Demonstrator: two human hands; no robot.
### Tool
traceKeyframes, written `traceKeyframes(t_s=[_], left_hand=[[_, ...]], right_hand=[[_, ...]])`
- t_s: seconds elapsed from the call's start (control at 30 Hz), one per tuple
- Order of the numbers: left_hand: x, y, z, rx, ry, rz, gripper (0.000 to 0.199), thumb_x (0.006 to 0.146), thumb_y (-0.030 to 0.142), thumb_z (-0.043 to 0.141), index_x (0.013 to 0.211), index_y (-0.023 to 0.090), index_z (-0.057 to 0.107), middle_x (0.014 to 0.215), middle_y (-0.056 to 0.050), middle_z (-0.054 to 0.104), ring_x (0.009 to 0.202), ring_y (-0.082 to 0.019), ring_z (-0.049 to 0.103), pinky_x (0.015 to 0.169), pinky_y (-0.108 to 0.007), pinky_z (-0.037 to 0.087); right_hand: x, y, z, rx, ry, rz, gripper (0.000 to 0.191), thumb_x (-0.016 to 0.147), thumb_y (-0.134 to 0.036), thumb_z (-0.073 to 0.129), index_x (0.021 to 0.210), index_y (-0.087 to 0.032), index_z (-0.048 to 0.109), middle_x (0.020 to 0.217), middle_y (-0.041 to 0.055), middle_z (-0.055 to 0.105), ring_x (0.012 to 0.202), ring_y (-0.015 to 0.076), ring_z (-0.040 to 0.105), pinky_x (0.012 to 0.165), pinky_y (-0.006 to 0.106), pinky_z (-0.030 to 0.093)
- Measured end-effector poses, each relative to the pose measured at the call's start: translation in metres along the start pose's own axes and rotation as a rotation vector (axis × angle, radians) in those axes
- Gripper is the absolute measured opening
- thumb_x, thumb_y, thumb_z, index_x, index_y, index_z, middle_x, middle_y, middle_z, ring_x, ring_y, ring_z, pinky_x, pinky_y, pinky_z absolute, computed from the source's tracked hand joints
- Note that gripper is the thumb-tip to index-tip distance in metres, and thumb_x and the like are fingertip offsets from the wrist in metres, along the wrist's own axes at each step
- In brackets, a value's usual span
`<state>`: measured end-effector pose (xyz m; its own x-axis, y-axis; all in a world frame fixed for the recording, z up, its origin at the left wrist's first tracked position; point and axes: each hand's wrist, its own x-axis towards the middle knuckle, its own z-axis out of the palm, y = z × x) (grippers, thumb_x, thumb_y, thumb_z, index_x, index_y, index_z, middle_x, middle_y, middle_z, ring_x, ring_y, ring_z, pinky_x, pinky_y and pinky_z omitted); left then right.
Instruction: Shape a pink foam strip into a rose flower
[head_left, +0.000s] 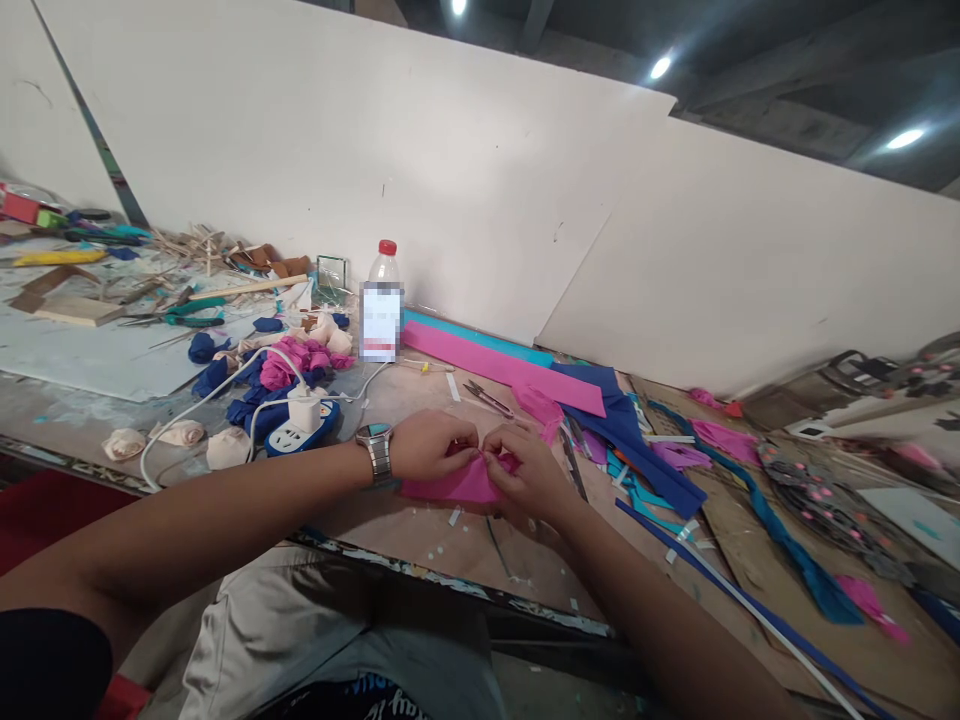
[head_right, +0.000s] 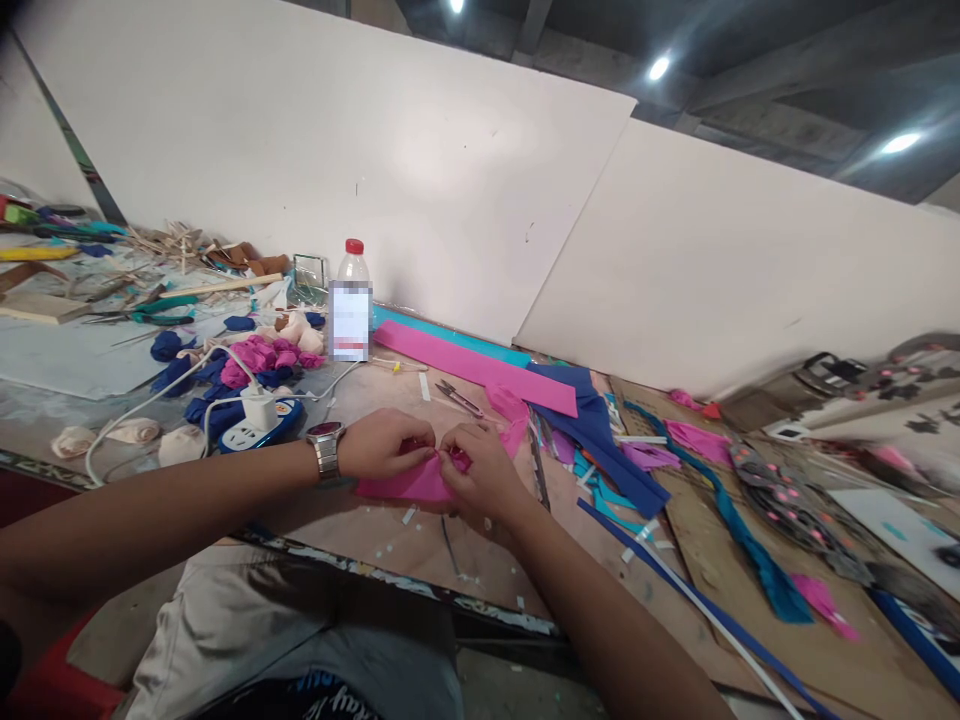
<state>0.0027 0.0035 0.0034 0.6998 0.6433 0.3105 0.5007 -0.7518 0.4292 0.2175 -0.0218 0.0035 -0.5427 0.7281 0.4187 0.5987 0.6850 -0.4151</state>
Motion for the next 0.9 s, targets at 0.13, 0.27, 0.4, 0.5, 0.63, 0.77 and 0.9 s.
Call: traceKeyframes(t_s=[0.13, 0.27, 0.4, 0.5, 0.63, 0.77, 0.9], left_hand=[[-0.0006, 0.0006, -0.0007, 0.007, -0.015, -0.003, 0.024, 0.094, 0.036, 0.052, 0.095, 0.021, 0.071, 0.086, -0.002, 0.073, 0.076, -0.015, 0.062, 0.067, -0.027, 0.038], [-0.0013, 0.0018, -0.0021, 0.013, -0.037, 0.01, 0.024, 0.093, 0.034, 0.051, 0.098, 0.021, 0.071, 0.092, -0.003, 0.075, 0.084, -0.017, 0.065, 0.072, -0.028, 0.041], [-0.002, 0.0012, -0.0021, 0.021, -0.036, 0.016, 0.024, 0.094, 0.034, 0.051, 0.096, 0.021, 0.07, 0.091, -0.003, 0.074, 0.082, -0.017, 0.065, 0.071, -0.028, 0.041], [-0.002, 0.0006, -0.0011, 0.025, -0.03, 0.024, 0.025, 0.094, 0.035, 0.05, 0.097, 0.021, 0.071, 0.091, -0.002, 0.074, 0.082, -0.017, 0.065, 0.07, -0.028, 0.041], [-0.0017, 0.0005, 0.0001, 0.031, -0.028, 0.032, 0.024, 0.094, 0.035, 0.051, 0.098, 0.022, 0.071, 0.09, -0.002, 0.075, 0.081, -0.017, 0.065, 0.07, -0.028, 0.04], [-0.0019, -0.0006, 0.001, 0.035, -0.03, 0.032, 0.025, 0.094, 0.036, 0.05, 0.096, 0.022, 0.071, 0.091, -0.002, 0.075, 0.083, -0.017, 0.065, 0.07, -0.028, 0.041], [-0.0021, -0.0022, 0.0021, 0.035, -0.014, 0.048, 0.024, 0.093, 0.035, 0.051, 0.097, 0.022, 0.07, 0.092, -0.002, 0.075, 0.083, -0.017, 0.065, 0.069, -0.028, 0.04]], right_hand=[[-0.0004, 0.0026, 0.0018, -0.001, -0.019, -0.01, 0.009, 0.088, -0.017, 0.055, 0.08, -0.022, 0.056, 0.081, 0.002, 0.066, 0.08, 0.0191, 0.058, 0.086, 0.038, 0.041], [-0.0003, 0.0014, 0.002, -0.003, -0.022, -0.001, 0.01, 0.088, -0.017, 0.055, 0.079, -0.022, 0.056, 0.079, 0.0019, 0.066, 0.078, 0.0189, 0.058, 0.086, 0.039, 0.04], [0.0002, -0.0007, 0.0008, 0.001, -0.028, -0.006, 0.012, 0.089, -0.018, 0.055, 0.078, -0.022, 0.057, 0.078, 0.0015, 0.066, 0.077, 0.0186, 0.058, 0.085, 0.039, 0.04], [0.0001, -0.0007, 0.0005, -0.006, -0.031, -0.007, 0.011, 0.089, -0.018, 0.055, 0.078, -0.022, 0.057, 0.077, 0.0015, 0.066, 0.077, 0.0184, 0.058, 0.087, 0.039, 0.04], [-0.0001, -0.0002, 0.0006, -0.005, -0.04, -0.003, 0.011, 0.089, -0.019, 0.055, 0.079, -0.022, 0.059, 0.077, 0.0017, 0.066, 0.075, 0.0184, 0.058, 0.086, 0.04, 0.04], [-0.0001, -0.0002, 0.0007, -0.004, -0.045, 0.001, 0.013, 0.09, -0.019, 0.055, 0.078, -0.022, 0.058, 0.075, 0.0014, 0.065, 0.075, 0.0181, 0.057, 0.085, 0.039, 0.04], [-0.0005, 0.0008, 0.0014, -0.008, -0.049, -0.007, 0.01, 0.089, -0.019, 0.056, 0.079, -0.022, 0.059, 0.076, 0.0014, 0.065, 0.076, 0.0185, 0.057, 0.086, 0.039, 0.04]])
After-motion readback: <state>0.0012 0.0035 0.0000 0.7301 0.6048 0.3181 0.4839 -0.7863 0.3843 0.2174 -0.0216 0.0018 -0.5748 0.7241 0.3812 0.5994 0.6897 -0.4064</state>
